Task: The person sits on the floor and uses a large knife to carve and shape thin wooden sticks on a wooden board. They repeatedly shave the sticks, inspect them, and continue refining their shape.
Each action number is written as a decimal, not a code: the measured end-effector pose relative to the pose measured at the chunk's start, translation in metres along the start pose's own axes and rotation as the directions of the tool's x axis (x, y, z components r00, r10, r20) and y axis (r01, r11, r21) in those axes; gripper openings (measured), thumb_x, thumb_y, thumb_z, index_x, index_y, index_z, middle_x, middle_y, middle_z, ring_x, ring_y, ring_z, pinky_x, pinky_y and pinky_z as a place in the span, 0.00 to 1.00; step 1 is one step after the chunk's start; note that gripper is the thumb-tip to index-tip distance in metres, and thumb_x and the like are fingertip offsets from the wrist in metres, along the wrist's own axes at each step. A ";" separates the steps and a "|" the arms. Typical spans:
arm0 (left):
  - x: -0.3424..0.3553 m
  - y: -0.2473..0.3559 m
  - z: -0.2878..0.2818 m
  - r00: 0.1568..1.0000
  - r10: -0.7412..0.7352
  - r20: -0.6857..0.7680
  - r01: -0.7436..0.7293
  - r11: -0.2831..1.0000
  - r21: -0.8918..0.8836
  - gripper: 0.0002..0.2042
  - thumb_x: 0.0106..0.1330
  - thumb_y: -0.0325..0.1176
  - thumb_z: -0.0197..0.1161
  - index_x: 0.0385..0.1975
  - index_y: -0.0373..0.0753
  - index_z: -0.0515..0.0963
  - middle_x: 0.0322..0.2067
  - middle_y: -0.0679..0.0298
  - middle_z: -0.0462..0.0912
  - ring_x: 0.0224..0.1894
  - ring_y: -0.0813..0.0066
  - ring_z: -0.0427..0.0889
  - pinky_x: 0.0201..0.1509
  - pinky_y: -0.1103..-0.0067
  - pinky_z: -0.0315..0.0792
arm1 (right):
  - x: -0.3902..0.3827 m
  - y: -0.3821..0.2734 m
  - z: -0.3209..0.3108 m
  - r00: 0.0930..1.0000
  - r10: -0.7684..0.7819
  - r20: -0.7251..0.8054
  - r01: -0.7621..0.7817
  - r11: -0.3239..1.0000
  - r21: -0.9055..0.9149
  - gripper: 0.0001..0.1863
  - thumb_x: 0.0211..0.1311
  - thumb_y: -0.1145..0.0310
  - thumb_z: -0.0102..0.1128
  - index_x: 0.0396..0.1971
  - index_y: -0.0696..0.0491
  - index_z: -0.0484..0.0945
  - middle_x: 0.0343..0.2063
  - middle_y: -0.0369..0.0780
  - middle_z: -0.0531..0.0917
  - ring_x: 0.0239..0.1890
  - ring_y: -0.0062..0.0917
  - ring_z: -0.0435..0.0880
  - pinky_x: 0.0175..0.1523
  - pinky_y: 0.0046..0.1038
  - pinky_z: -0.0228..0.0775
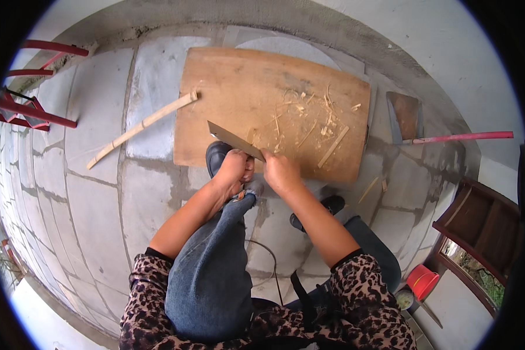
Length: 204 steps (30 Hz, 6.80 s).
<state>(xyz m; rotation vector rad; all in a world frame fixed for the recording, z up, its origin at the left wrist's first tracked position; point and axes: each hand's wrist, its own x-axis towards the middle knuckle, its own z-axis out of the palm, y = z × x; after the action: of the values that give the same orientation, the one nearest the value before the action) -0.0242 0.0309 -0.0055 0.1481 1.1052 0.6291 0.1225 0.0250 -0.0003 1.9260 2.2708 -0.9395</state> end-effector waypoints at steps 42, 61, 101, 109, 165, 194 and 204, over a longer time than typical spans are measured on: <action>-0.006 0.015 0.000 0.998 -0.025 -0.058 0.031 0.993 0.116 0.10 0.66 0.32 0.45 0.22 0.39 0.68 0.11 0.73 0.56 0.10 0.83 0.50 0.13 0.80 0.45 | 0.072 0.020 0.018 0.990 0.101 0.101 -0.092 0.992 -0.086 0.12 0.57 0.75 0.45 0.34 0.59 0.79 0.34 0.53 0.82 0.40 0.46 0.83 0.43 0.44 0.74; -0.004 -0.005 -0.025 0.980 0.198 -0.029 -0.153 0.833 0.532 0.09 0.65 0.31 0.46 0.28 0.34 0.73 0.15 0.65 0.66 0.15 0.74 0.63 0.18 0.76 0.57 | 0.029 0.018 -0.009 0.980 0.043 0.193 -0.005 0.981 -0.192 0.11 0.55 0.75 0.47 0.35 0.59 0.76 0.28 0.51 0.83 0.33 0.44 0.84 0.38 0.44 0.75; 0.002 -0.008 -0.012 0.890 0.455 0.029 -0.107 0.148 0.983 0.16 0.67 0.35 0.43 0.28 0.29 0.73 0.30 0.40 0.78 0.35 0.42 0.78 0.42 0.58 0.72 | 0.037 0.017 -0.018 0.969 -0.038 0.244 0.102 0.962 -0.255 0.10 0.53 0.74 0.49 0.30 0.58 0.80 0.30 0.49 0.84 0.35 0.43 0.84 0.38 0.41 0.77; 0.013 -0.017 -0.015 0.857 0.493 0.149 -0.185 0.025 0.982 0.17 0.66 0.37 0.45 0.26 0.29 0.75 0.26 0.41 0.79 0.33 0.44 0.80 0.40 0.59 0.74 | 0.049 0.040 -0.014 0.970 0.037 0.240 0.027 0.966 -0.258 0.09 0.52 0.75 0.49 0.29 0.58 0.80 0.29 0.49 0.83 0.34 0.43 0.84 0.38 0.41 0.76; 0.001 -0.023 0.005 0.985 0.102 -0.140 -0.048 0.937 0.346 0.11 0.65 0.33 0.44 0.21 0.41 0.67 0.13 0.70 0.61 0.13 0.82 0.55 0.15 0.80 0.47 | -0.004 0.000 -0.013 0.992 0.011 0.126 -0.004 0.998 -0.060 0.12 0.53 0.74 0.52 0.37 0.54 0.79 0.25 0.51 0.82 0.31 0.46 0.83 0.37 0.44 0.75; 0.015 -0.024 0.002 0.999 0.026 -0.022 -0.019 0.954 0.300 0.12 0.66 0.34 0.44 0.22 0.38 0.69 0.15 0.67 0.66 0.15 0.78 0.61 0.17 0.79 0.54 | 0.015 0.040 0.010 0.991 0.044 0.127 -0.028 0.992 -0.125 0.09 0.50 0.76 0.54 0.32 0.58 0.80 0.27 0.52 0.82 0.32 0.45 0.84 0.37 0.42 0.76; 0.019 -0.027 0.004 0.996 0.088 -0.030 -0.068 0.908 0.412 0.12 0.65 0.34 0.44 0.22 0.38 0.69 0.15 0.67 0.66 0.15 0.78 0.60 0.17 0.78 0.53 | 0.014 0.035 -0.003 0.994 -0.023 0.109 0.029 0.998 -0.054 0.09 0.52 0.75 0.50 0.32 0.59 0.77 0.26 0.52 0.82 0.32 0.46 0.82 0.36 0.44 0.74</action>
<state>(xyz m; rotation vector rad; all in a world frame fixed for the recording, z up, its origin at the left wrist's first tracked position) -0.0045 0.0204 -0.0298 0.5463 1.2742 0.4640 0.1517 0.0409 -0.0185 1.7822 2.2425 -0.9487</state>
